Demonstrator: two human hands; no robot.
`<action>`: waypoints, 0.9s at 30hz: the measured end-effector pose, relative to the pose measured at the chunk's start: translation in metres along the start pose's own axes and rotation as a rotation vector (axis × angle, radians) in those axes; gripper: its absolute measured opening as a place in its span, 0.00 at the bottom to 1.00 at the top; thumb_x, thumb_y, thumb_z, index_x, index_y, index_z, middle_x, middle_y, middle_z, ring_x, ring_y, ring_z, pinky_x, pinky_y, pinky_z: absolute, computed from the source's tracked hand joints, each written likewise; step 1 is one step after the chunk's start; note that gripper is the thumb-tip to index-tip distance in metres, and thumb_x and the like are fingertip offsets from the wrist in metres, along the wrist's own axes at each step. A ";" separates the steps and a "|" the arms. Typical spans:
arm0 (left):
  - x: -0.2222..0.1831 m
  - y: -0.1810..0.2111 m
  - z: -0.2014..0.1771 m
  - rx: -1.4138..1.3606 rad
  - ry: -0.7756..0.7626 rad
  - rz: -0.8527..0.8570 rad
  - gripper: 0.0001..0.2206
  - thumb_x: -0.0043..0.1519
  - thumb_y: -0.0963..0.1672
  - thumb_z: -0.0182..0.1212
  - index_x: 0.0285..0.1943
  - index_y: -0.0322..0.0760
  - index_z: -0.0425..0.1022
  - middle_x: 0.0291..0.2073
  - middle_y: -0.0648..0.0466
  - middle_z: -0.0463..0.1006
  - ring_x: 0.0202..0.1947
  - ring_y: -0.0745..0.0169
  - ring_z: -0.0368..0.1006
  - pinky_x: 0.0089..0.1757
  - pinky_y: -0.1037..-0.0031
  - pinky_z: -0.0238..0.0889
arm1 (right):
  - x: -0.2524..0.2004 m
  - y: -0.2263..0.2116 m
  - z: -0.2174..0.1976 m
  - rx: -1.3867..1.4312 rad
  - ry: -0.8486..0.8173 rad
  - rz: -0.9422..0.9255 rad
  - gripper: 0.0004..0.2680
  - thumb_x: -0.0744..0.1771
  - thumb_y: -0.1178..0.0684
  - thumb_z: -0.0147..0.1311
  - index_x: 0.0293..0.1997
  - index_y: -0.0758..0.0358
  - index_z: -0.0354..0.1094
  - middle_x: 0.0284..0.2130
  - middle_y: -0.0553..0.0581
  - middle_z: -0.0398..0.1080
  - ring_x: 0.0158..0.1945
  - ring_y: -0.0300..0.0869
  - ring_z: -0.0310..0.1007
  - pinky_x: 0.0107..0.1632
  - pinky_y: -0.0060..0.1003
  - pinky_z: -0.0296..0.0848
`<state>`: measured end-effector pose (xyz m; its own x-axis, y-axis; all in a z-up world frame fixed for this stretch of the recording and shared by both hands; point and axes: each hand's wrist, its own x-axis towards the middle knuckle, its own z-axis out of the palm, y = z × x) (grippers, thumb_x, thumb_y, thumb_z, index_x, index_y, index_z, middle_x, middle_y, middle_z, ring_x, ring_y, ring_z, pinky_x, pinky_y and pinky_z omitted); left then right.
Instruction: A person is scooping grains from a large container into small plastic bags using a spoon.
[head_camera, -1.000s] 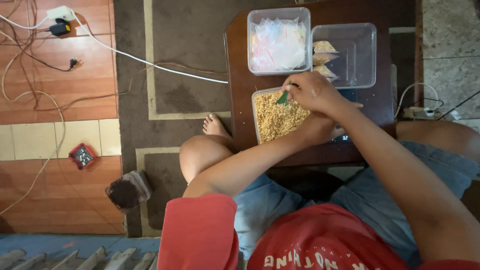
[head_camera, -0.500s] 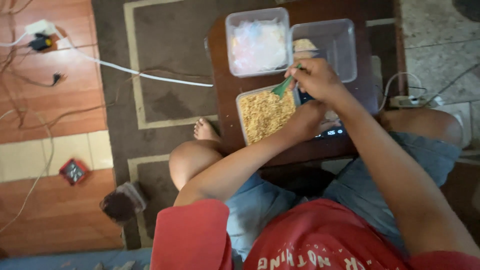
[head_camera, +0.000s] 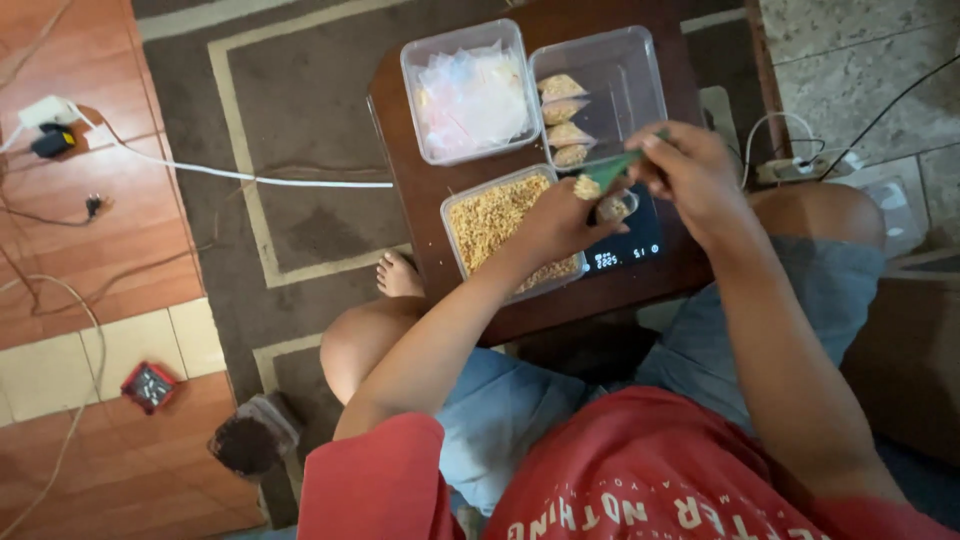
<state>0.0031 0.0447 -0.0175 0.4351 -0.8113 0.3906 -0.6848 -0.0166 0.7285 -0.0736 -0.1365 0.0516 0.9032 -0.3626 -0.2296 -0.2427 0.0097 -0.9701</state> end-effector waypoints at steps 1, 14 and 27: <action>0.000 -0.006 0.002 -0.055 0.001 0.001 0.22 0.52 0.46 0.74 0.52 0.32 0.72 0.44 0.37 0.79 0.43 0.27 0.77 0.41 0.43 0.73 | -0.006 0.001 -0.007 -0.001 0.046 0.002 0.06 0.74 0.57 0.48 0.50 0.65 0.73 0.28 0.64 0.72 0.23 0.32 0.62 0.25 0.23 0.58; 0.008 -0.009 -0.006 -0.157 -0.070 -0.117 0.27 0.56 0.48 0.76 0.64 0.46 0.72 0.49 0.51 0.80 0.51 0.46 0.80 0.51 0.59 0.73 | -0.039 -0.002 -0.029 -0.199 0.265 -0.102 0.08 0.76 0.61 0.44 0.49 0.69 0.73 0.31 0.64 0.74 0.27 0.31 0.63 0.32 0.24 0.62; 0.008 -0.001 -0.013 -0.212 -0.061 -0.144 0.26 0.56 0.46 0.76 0.63 0.43 0.72 0.48 0.46 0.80 0.51 0.44 0.79 0.52 0.56 0.73 | -0.041 -0.013 -0.020 -0.293 0.292 -0.141 0.08 0.75 0.61 0.45 0.47 0.67 0.73 0.30 0.64 0.74 0.30 0.34 0.66 0.38 0.27 0.65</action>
<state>0.0151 0.0456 -0.0082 0.4786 -0.8432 0.2448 -0.4778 -0.0162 0.8783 -0.1141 -0.1403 0.0748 0.8069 -0.5902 -0.0233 -0.2522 -0.3086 -0.9171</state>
